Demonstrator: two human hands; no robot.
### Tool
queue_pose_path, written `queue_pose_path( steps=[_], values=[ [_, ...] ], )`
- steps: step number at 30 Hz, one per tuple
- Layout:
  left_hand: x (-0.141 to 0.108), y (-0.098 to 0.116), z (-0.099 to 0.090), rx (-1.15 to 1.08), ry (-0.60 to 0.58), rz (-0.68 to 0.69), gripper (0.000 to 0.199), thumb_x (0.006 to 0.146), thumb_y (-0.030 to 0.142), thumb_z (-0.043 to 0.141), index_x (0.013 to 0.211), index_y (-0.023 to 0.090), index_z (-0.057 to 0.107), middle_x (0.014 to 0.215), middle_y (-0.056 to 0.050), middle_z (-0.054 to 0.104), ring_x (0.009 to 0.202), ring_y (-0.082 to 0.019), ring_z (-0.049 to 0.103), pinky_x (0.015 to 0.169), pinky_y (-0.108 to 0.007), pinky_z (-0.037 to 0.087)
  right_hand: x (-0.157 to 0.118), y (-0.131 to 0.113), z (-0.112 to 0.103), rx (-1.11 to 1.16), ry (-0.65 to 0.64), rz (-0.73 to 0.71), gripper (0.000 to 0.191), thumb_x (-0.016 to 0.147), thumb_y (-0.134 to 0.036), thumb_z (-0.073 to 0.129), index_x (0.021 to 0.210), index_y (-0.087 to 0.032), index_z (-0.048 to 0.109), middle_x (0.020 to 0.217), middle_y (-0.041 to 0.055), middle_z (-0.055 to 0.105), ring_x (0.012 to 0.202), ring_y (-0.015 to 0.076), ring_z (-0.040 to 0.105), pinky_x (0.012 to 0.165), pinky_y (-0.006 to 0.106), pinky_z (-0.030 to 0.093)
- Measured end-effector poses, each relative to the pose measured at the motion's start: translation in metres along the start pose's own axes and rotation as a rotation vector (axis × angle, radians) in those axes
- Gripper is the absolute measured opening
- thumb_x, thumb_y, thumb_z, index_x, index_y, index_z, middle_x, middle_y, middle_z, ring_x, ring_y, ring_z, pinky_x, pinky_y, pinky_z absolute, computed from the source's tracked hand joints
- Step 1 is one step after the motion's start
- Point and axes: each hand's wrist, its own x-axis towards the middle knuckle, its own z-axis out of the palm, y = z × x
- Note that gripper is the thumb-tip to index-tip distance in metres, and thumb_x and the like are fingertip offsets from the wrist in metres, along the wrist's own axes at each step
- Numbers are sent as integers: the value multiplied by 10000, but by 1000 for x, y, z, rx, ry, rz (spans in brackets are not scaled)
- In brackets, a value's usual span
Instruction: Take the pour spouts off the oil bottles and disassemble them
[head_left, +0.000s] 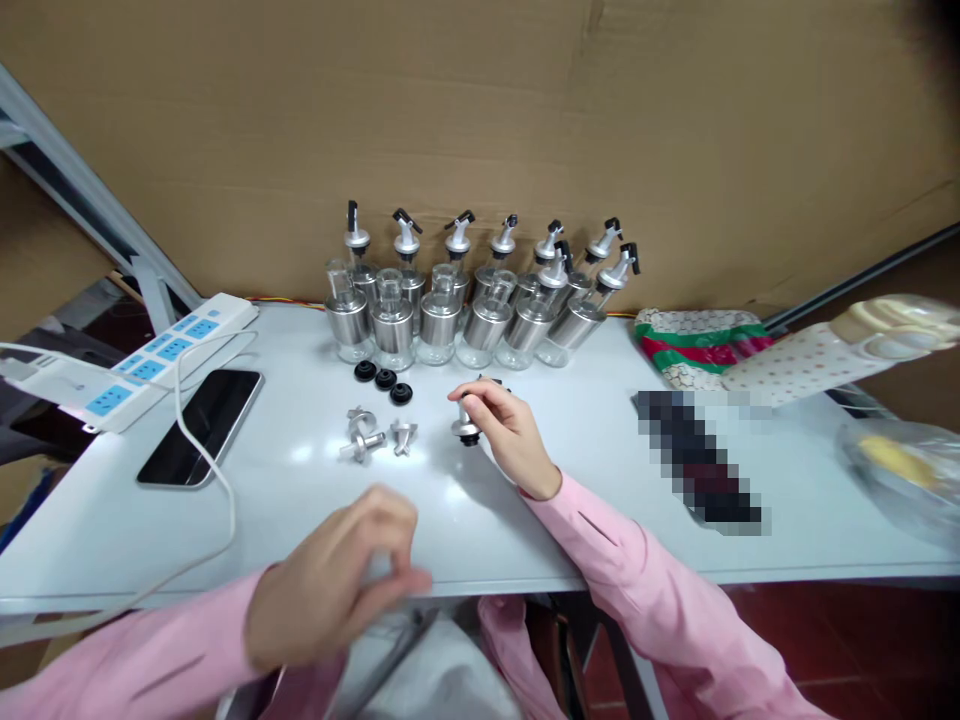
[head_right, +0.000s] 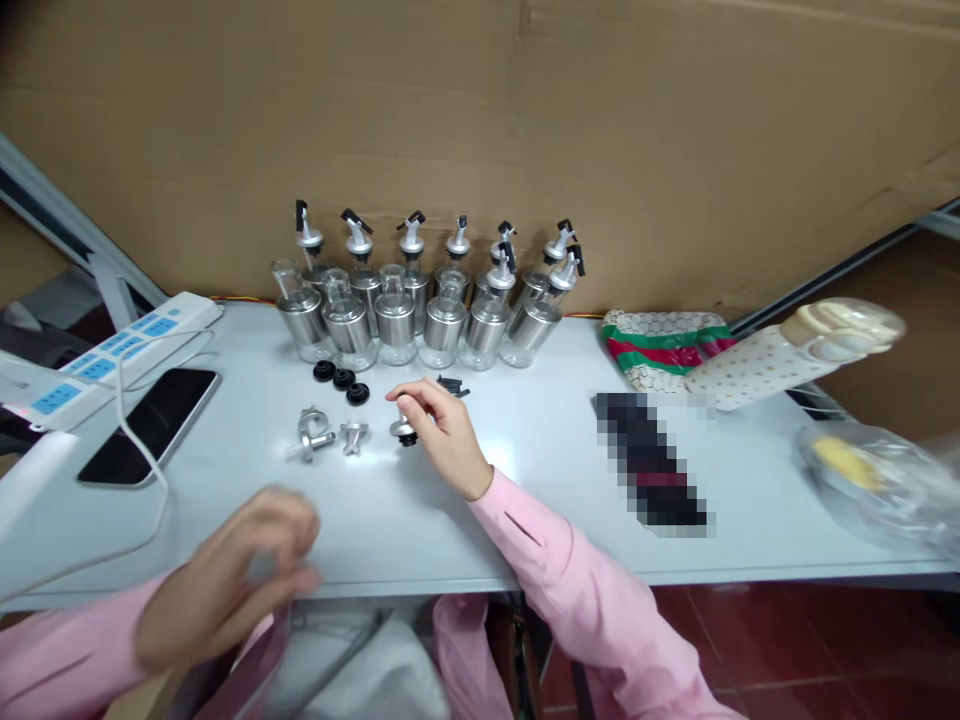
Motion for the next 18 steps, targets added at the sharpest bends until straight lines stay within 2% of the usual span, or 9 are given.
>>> queue_pose_path(
  steps=[3, 5, 7, 9, 11, 15, 18],
  values=[
    [27, -13, 12, -125, -46, -150, 354, 876, 450, 493, 651, 182, 444, 584, 35, 473, 499, -84, 457, 505, -228, 390, -1, 0, -1, 54, -59, 28, 249, 890, -390, 495, 912, -186, 635, 732, 4, 561, 635, 110, 509, 628, 254, 430],
    [44, -22, 22, -268, -88, -304, 448, 884, 546, 389, 619, 185, 390, 507, 67, 385, 384, -55, 371, 411, -207, 299, -2, 1, -3, 65, -88, 19, 254, 893, -396, 490, 943, -185, 622, 716, 6, 583, 654, 120, 546, 654, 264, 447],
    [54, -29, 30, -382, -74, -353, 487, 837, 628, 400, 627, 191, 357, 511, 82, 347, 351, -37, 319, 364, -188, 228, -1, 3, -7, 77, -106, 12, 252, 895, -397, 488, 957, -183, 606, 706, 9, 597, 663, 126, 571, 665, 272, 461],
    [55, -34, 37, -465, -82, -360, 508, 801, 668, 429, 637, 199, 326, 501, 101, 295, 346, -26, 273, 350, -171, 192, -1, 3, -10, 100, -105, 8, 255, 895, -408, 489, 938, -179, 592, 690, 8, 600, 650, 125, 579, 655, 273, 468],
    [49, -40, 43, -547, -147, -387, 518, 783, 688, 442, 660, 200, 320, 500, 113, 274, 338, -17, 243, 345, -160, 182, -1, 2, -13, 131, -126, 5, 263, 892, -422, 493, 916, -175, 579, 672, 5, 600, 631, 120, 579, 638, 265, 470],
    [40, -56, 49, -730, -290, -417, 585, 718, 767, 433, 853, 201, 370, 569, 100, 372, 351, -25, 317, 353, -149, 193, -3, -4, -10, 202, -307, 31, 252, 892, -417, 496, 912, -172, 552, 699, 20, 623, 626, 117, 594, 595, 247, 471],
    [42, -63, 50, -778, -306, -444, 611, 730, 784, 376, 855, 187, 398, 563, 86, 399, 349, -34, 346, 357, -156, 190, -4, -6, -7, 114, -363, -4, 236, 896, -397, 489, 898, -177, 574, 739, 30, 642, 657, 120, 606, 603, 242, 474]
  ],
)
